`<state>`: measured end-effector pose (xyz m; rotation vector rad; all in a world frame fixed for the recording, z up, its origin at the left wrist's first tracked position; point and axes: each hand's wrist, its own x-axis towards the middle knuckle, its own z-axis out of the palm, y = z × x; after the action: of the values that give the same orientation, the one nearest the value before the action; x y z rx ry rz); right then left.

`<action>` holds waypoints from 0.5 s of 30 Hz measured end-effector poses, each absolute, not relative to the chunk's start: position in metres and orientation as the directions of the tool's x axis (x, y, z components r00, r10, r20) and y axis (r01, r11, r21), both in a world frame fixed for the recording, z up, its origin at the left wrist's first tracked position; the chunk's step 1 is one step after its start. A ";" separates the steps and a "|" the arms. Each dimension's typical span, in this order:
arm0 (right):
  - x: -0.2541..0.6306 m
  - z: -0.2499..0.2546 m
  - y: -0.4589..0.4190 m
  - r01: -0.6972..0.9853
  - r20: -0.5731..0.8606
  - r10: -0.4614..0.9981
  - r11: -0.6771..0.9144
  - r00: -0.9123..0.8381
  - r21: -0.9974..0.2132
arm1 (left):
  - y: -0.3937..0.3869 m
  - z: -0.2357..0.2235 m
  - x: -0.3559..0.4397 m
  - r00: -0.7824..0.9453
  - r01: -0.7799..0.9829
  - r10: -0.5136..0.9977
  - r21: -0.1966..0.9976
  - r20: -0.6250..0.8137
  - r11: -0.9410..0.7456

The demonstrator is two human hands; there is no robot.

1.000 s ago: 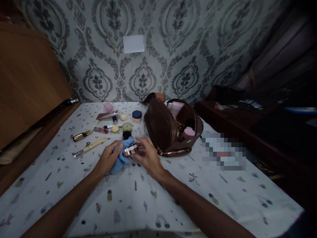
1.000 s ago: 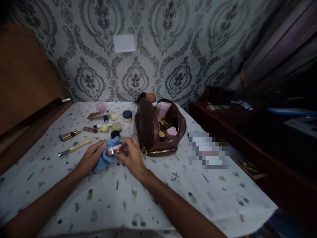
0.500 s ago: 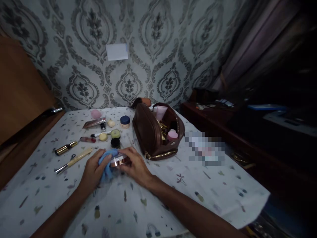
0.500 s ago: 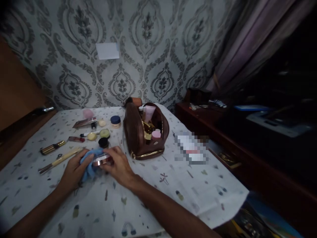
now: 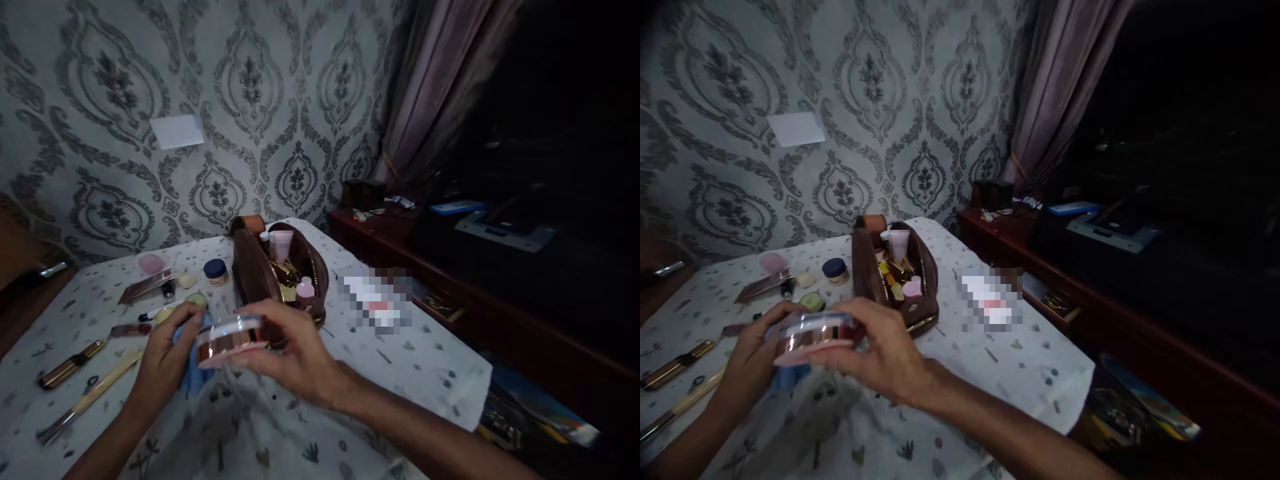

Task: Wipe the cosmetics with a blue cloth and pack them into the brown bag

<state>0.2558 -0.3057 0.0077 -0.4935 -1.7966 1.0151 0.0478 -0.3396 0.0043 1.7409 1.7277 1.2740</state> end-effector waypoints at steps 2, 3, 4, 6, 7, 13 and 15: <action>0.279 0.027 -0.296 -0.089 0.558 0.748 0.568 -0.359 -0.818 | -0.325 0.017 0.067 0.058 0.704 0.892 0.615 0.449 -0.356; 0.289 0.035 -0.291 -0.053 0.559 0.762 0.576 -0.328 -0.816 | -0.318 0.022 0.076 0.173 0.750 0.857 0.500 0.485 -0.434; 0.299 0.041 -0.284 -0.023 0.564 0.768 0.586 -0.303 -0.810 | -0.311 0.024 0.084 0.274 0.787 0.817 0.369 0.508 -0.493; 0.316 0.048 -0.271 0.045 0.546 0.786 0.581 -0.288 -0.813 | -0.300 0.026 0.096 0.430 0.827 0.744 0.108 0.511 -0.552; 0.323 0.049 -0.264 0.070 0.527 0.796 0.569 -0.298 -0.820 | -0.296 0.025 0.100 0.483 0.828 0.712 -0.002 0.509 -0.560; 0.342 0.053 -0.230 0.254 0.452 0.821 0.547 -0.349 -0.798 | -0.289 0.009 0.097 0.596 0.780 0.585 -0.224 0.550 -0.584; 0.340 0.057 -0.222 0.339 0.431 0.827 0.547 -0.361 -0.766 | -0.290 0.004 0.094 0.583 0.784 0.574 -0.214 0.575 -0.582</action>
<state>0.3405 -0.2222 0.0574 -0.9452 -1.9351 0.7269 0.0942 -0.2897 0.0041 3.1833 1.4633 0.8487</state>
